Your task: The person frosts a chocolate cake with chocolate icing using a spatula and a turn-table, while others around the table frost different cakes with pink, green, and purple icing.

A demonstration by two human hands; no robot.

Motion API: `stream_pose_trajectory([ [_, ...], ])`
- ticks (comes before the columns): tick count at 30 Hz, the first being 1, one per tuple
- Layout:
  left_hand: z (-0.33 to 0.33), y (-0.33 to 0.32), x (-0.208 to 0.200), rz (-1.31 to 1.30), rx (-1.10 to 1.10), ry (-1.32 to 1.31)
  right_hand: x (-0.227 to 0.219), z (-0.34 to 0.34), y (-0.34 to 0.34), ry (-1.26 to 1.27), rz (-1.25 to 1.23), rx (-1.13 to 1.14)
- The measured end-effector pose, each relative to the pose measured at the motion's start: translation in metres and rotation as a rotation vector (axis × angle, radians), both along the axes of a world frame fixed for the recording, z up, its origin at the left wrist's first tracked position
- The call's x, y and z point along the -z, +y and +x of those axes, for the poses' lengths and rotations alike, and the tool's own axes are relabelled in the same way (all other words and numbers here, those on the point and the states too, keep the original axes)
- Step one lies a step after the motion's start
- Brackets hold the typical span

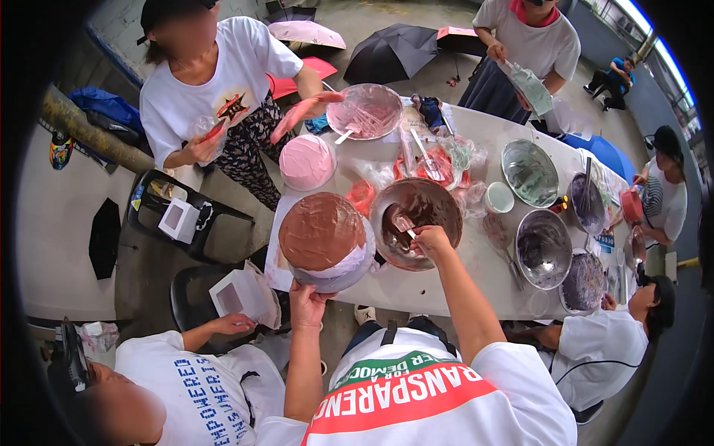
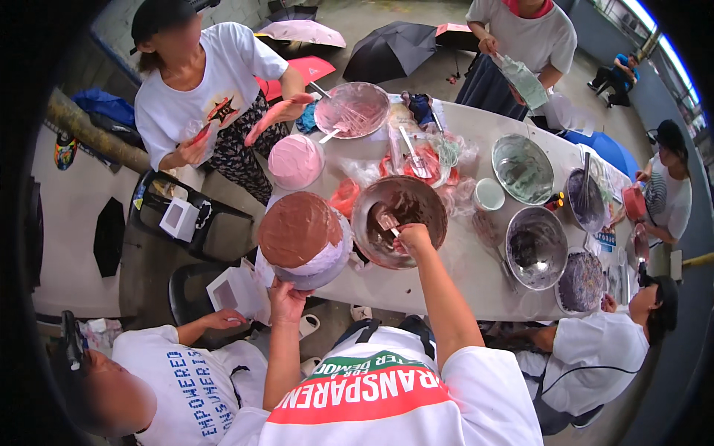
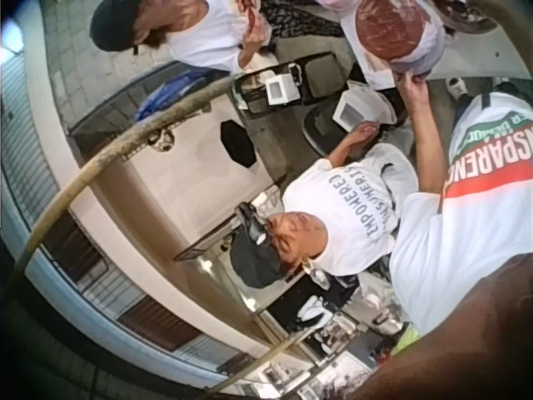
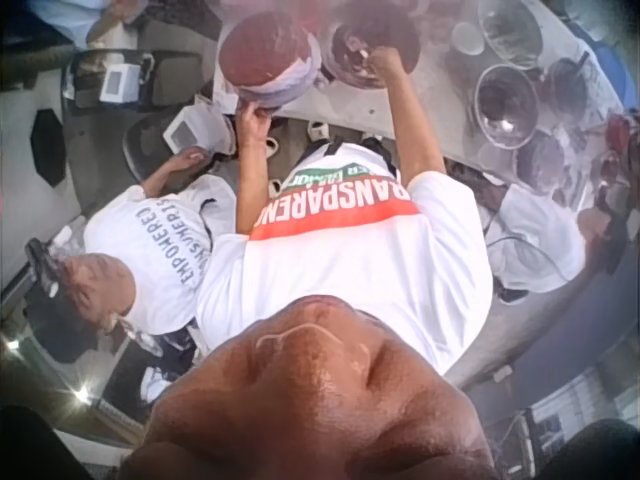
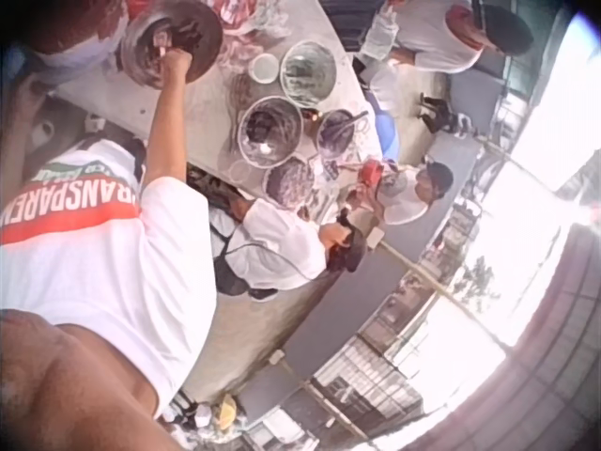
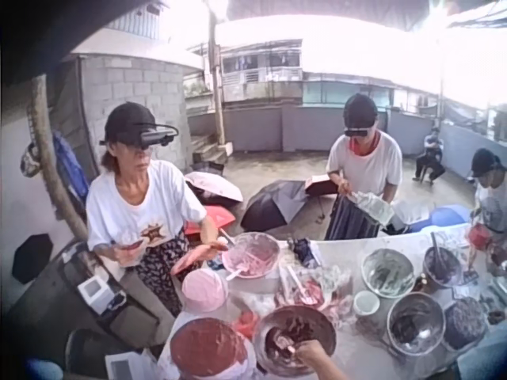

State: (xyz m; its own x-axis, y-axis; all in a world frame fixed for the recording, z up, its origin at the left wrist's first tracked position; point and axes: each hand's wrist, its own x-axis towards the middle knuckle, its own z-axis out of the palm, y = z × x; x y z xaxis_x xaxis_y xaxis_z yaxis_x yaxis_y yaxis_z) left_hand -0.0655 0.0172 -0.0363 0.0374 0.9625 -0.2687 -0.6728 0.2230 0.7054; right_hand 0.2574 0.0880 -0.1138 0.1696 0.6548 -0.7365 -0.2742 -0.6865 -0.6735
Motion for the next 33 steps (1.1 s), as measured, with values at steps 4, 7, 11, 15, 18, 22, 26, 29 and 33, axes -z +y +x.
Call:
stream_pose_trajectory([
  [4, -0.011, 0.004, 0.007, -0.03, 0.062, 0.024, 0.003, -0.003, -0.002, 0.097, 0.021, 0.088],
  [7, -0.015, 0.008, 0.009, -0.013, 0.095, 0.033, 0.002, 0.001, -0.009, 0.158, 0.082, 0.072],
  [11, -0.012, 0.012, 0.01, -0.007, 0.09, 0.025, -0.011, 0.008, -0.022, 0.22, 0.13, 0.096],
  [15, 0.0, 0.019, 0.007, -0.042, 0.082, 0.024, -0.025, 0.017, -0.041, 0.28, 0.184, 0.092],
  [18, 0.011, 0.026, 0.007, -0.078, 0.102, 0.048, -0.031, 0.022, -0.056, 0.316, 0.258, 0.117],
  [22, 0.037, 0.035, -0.002, -0.123, 0.106, 0.071, -0.046, 0.029, -0.075, 0.329, 0.28, 0.147],
  [26, 0.062, 0.039, -0.012, -0.134, 0.11, 0.122, -0.065, 0.037, -0.095, 0.3, 0.328, 0.173],
  [29, 0.074, 0.043, -0.005, -0.194, 0.137, 0.056, -0.091, 0.043, -0.107, 0.235, 0.38, 0.157],
  [33, 0.09, 0.05, -0.007, -0.313, 0.197, -0.037, -0.143, 0.042, -0.116, 0.138, 0.513, 0.076],
])
